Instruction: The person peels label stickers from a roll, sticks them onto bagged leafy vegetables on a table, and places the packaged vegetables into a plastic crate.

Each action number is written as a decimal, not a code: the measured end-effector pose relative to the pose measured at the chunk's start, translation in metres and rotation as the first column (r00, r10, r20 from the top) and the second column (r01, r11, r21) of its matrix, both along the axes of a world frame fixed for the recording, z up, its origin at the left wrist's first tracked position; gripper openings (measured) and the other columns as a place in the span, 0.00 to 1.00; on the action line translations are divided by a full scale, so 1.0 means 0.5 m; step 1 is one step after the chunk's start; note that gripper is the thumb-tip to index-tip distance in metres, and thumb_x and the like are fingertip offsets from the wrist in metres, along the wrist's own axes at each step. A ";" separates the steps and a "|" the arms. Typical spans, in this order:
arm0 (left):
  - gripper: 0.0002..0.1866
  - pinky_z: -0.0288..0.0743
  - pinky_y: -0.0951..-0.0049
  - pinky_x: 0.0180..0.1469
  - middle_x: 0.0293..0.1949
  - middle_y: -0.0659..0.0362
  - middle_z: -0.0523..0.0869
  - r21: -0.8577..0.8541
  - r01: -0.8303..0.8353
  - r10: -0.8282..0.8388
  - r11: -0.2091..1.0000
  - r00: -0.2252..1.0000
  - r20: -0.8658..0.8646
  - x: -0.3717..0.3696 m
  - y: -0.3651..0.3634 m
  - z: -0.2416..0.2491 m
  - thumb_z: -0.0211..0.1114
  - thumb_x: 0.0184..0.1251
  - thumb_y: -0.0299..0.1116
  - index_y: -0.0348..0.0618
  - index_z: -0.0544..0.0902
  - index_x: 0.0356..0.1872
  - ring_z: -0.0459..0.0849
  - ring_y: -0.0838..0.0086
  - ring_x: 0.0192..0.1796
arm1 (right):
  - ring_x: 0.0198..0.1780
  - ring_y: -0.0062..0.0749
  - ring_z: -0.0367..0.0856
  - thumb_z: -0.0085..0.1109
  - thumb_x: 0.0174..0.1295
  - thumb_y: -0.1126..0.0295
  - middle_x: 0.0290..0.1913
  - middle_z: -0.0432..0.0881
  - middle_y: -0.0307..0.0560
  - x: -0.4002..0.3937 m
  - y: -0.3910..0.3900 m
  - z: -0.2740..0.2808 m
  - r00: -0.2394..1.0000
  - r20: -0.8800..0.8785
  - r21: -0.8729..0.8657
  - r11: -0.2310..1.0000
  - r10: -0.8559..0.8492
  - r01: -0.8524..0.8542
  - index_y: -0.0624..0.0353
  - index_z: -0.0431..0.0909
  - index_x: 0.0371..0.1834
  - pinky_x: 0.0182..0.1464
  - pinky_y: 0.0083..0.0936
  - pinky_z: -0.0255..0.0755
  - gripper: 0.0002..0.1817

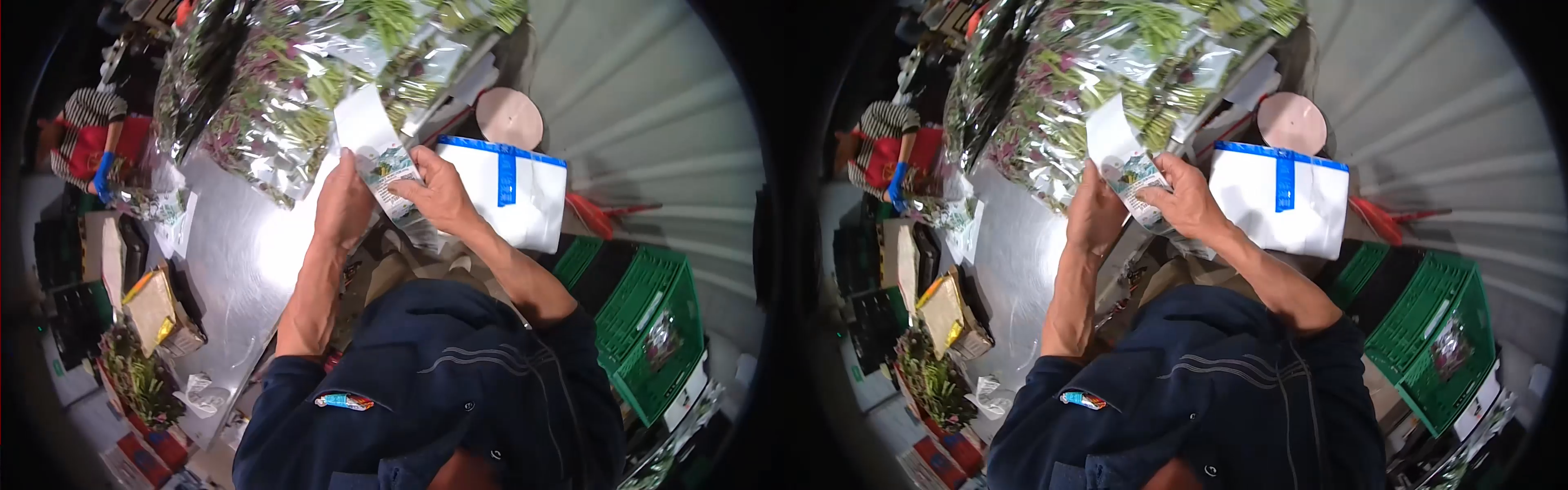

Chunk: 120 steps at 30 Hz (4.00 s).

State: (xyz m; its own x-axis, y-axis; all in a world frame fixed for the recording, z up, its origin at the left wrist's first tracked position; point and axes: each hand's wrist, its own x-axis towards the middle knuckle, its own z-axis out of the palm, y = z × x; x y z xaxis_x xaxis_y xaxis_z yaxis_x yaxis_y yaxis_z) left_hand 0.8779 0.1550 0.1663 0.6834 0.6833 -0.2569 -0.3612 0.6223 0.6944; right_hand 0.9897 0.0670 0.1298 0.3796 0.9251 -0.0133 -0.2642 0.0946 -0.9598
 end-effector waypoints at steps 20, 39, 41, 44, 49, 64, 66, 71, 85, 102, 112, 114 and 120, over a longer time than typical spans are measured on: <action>0.08 0.67 0.78 0.38 0.29 0.62 0.77 -0.133 -0.415 0.391 0.900 0.904 -0.174 -0.137 0.191 -0.072 0.58 0.63 0.33 0.39 0.77 0.30 0.74 0.80 0.34 | 0.31 0.39 0.73 0.62 0.39 0.81 0.30 0.74 0.44 -0.100 0.291 0.038 0.262 0.917 0.361 0.906 -0.301 -0.221 0.60 0.77 0.29 0.33 0.30 0.65 0.11; 0.11 0.58 0.80 0.30 0.23 0.68 0.71 -0.122 -0.471 0.429 0.874 0.865 -0.260 -0.120 0.259 -0.052 0.60 0.62 0.35 0.44 0.74 0.22 0.65 0.84 0.27 | 0.31 0.39 0.73 0.59 0.39 0.80 0.29 0.74 0.44 -0.087 0.383 0.051 0.250 0.921 0.361 0.895 -0.298 -0.263 0.61 0.76 0.28 0.32 0.30 0.64 0.09; 0.11 0.57 0.81 0.29 0.22 0.68 0.72 -0.130 -0.487 0.432 0.864 0.848 -0.306 -0.131 0.259 -0.061 0.61 0.61 0.35 0.45 0.74 0.21 0.64 0.86 0.27 | 0.31 0.39 0.73 0.59 0.39 0.80 0.30 0.74 0.44 -0.080 0.386 0.047 0.253 0.934 0.323 0.900 -0.253 -0.294 0.61 0.75 0.28 0.32 0.30 0.64 0.10; 0.12 0.59 0.82 0.28 0.21 0.69 0.72 -0.048 -0.454 0.416 0.890 0.850 -0.323 -0.142 0.264 -0.078 0.61 0.61 0.34 0.45 0.75 0.19 0.66 0.86 0.25 | 0.31 0.39 0.73 0.60 0.39 0.80 0.30 0.74 0.44 -0.070 0.394 0.046 0.241 0.954 0.252 0.907 -0.175 -0.338 0.61 0.75 0.27 0.32 0.30 0.64 0.10; 0.13 0.61 0.82 0.28 0.20 0.69 0.73 -0.017 -0.394 0.376 0.919 0.887 -0.270 -0.144 0.267 -0.071 0.61 0.61 0.34 0.43 0.75 0.18 0.67 0.87 0.24 | 0.33 0.38 0.73 0.58 0.39 0.81 0.30 0.74 0.44 -0.075 0.411 0.062 0.254 0.965 0.047 0.906 0.068 -0.421 0.60 0.71 0.23 0.32 0.31 0.64 0.08; 0.15 0.71 0.67 0.50 0.42 0.56 0.78 -0.208 -0.734 0.659 0.646 0.674 -0.334 -0.223 0.177 -0.227 0.57 0.63 0.35 0.36 0.73 0.46 0.77 0.69 0.44 | 0.40 0.44 0.76 0.54 0.44 0.80 0.35 0.76 0.48 -0.031 0.258 0.057 0.353 0.935 0.267 0.618 0.019 -0.739 0.63 0.72 0.27 0.44 0.38 0.71 0.06; 0.15 0.70 0.63 0.54 0.45 0.55 0.78 -0.210 -0.695 0.649 0.688 0.719 -0.249 -0.284 0.174 -0.234 0.53 0.65 0.39 0.39 0.73 0.47 0.77 0.66 0.47 | 0.37 0.43 0.77 0.53 0.47 0.81 0.35 0.77 0.49 0.006 0.234 0.077 0.421 0.900 0.244 0.664 0.118 -0.707 0.63 0.73 0.30 0.40 0.36 0.72 0.06; 0.15 0.73 0.65 0.50 0.45 0.53 0.78 0.054 -0.795 0.770 0.604 0.565 -0.295 -0.376 0.150 -0.194 0.51 0.66 0.35 0.35 0.72 0.48 0.78 0.66 0.46 | 0.35 0.41 0.78 0.54 0.49 0.80 0.32 0.78 0.49 0.156 0.218 0.122 0.461 0.844 0.040 0.825 0.274 -0.563 0.63 0.74 0.31 0.38 0.31 0.73 0.06; 0.09 0.73 0.75 0.40 0.35 0.59 0.81 0.107 -0.436 0.426 0.894 0.747 -0.510 -0.229 0.050 -0.163 0.58 0.61 0.28 0.34 0.76 0.41 0.79 0.77 0.35 | 0.28 0.24 0.71 0.52 0.43 0.79 0.22 0.74 0.42 0.636 0.611 0.281 0.129 0.945 -0.240 0.903 0.302 -0.357 0.65 0.71 0.25 0.32 0.26 0.66 0.05; 0.11 0.74 0.72 0.42 0.38 0.56 0.82 -0.021 -0.463 0.386 0.886 0.762 -0.520 -0.259 0.011 -0.198 0.62 0.59 0.28 0.33 0.77 0.41 0.80 0.73 0.36 | 0.48 0.48 0.71 0.56 0.46 0.72 0.48 0.71 0.55 0.601 0.824 0.104 -0.155 0.916 0.376 0.927 -0.371 0.002 0.62 0.69 0.45 0.47 0.36 0.65 0.20; 0.13 0.75 0.69 0.45 0.40 0.55 0.82 -0.025 -0.365 0.309 0.931 0.821 -0.479 -0.250 0.057 -0.234 0.62 0.59 0.30 0.33 0.76 0.44 0.81 0.70 0.39 | 0.58 0.51 0.61 0.56 0.53 0.53 0.58 0.63 0.61 0.413 0.713 -0.031 -0.300 0.914 0.354 0.897 -0.273 0.263 0.71 0.58 0.59 0.57 0.49 0.53 0.37; 0.14 0.75 0.69 0.45 0.40 0.55 0.82 -0.019 -0.347 0.295 0.938 0.823 -0.485 -0.270 0.060 -0.238 0.62 0.60 0.30 0.33 0.76 0.44 0.81 0.70 0.39 | 0.58 0.52 0.61 0.56 0.53 0.54 0.58 0.62 0.62 0.442 0.676 -0.038 -0.227 0.932 0.349 0.872 -0.284 0.343 0.71 0.58 0.59 0.57 0.49 0.53 0.37; 0.12 0.75 0.70 0.43 0.38 0.55 0.82 -0.060 -0.365 0.310 0.929 0.855 -0.415 -0.291 0.104 -0.230 0.62 0.59 0.29 0.34 0.77 0.42 0.81 0.71 0.37 | 0.58 0.54 0.62 0.56 0.53 0.57 0.57 0.62 0.64 0.449 0.636 -0.015 -0.243 0.959 0.245 0.856 -0.146 0.454 0.70 0.59 0.58 0.57 0.45 0.56 0.34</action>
